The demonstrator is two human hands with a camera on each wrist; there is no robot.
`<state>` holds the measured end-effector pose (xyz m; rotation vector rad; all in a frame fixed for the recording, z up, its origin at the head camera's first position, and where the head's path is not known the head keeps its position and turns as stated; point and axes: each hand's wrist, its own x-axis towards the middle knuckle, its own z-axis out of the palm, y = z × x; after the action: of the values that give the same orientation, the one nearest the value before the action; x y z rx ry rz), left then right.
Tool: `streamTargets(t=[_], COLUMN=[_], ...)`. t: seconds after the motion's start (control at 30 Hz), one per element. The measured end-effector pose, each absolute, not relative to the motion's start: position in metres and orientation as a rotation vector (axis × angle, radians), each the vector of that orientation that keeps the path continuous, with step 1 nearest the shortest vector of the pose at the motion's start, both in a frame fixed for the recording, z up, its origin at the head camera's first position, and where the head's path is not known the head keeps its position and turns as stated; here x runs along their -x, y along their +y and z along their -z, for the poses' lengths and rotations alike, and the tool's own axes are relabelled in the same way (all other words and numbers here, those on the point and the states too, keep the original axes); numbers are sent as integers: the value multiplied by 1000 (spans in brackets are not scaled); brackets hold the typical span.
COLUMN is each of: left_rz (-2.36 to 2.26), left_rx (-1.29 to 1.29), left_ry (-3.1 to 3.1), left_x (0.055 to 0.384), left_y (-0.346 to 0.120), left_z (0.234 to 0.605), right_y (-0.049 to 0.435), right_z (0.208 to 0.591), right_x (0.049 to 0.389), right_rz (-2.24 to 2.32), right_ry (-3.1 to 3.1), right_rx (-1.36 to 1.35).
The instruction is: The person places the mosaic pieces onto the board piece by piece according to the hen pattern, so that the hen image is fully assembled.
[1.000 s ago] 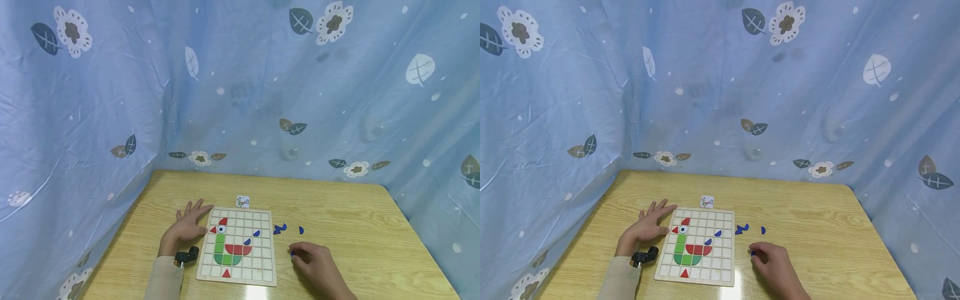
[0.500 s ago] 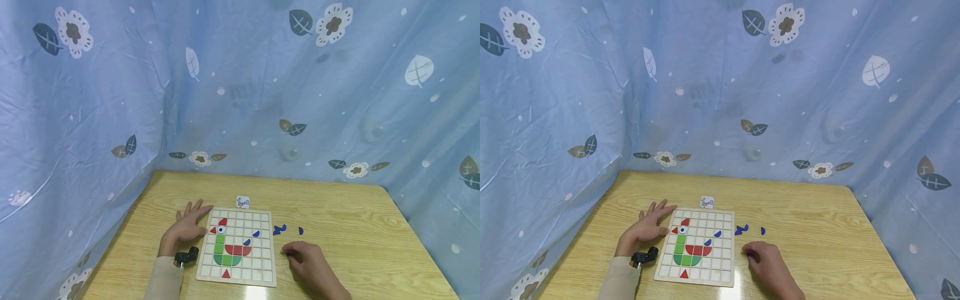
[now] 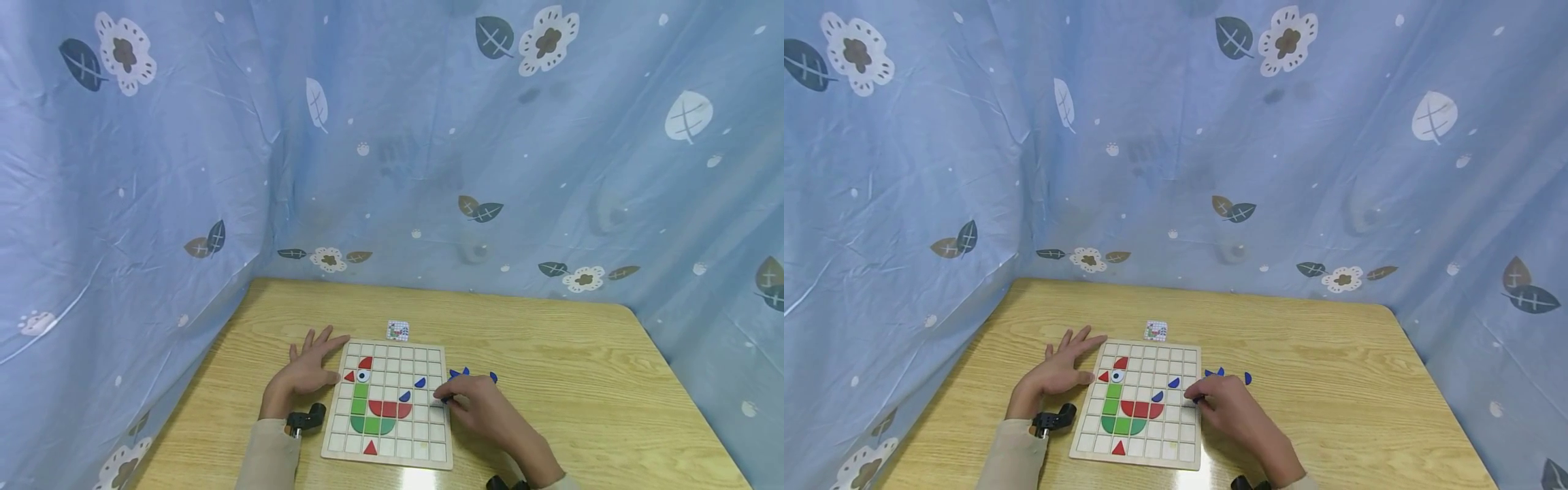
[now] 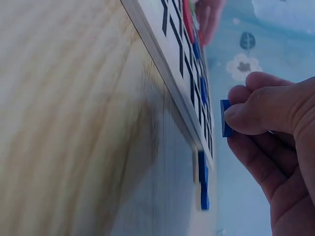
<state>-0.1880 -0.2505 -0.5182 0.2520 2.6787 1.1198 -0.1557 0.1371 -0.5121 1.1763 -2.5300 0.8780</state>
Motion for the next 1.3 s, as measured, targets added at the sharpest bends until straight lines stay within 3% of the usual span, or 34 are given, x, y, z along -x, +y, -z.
streamTargets(t=[0.43, 0.97, 1.3], left_rz=[-1113, -1111, -1123], left_rx=[-247, -242, -239], left_ry=[2683, 2687, 2684], left_x=[189, 189, 188], left_y=[-249, -250, -250], left_z=[518, 517, 517], right_y=[105, 92, 109], right_z=[507, 511, 505], right_x=[173, 171, 169], right_rz=[-796, -709, -877], right_ry=[-2661, -2802, -2672], right_rx=[-1391, -1321, -1263])
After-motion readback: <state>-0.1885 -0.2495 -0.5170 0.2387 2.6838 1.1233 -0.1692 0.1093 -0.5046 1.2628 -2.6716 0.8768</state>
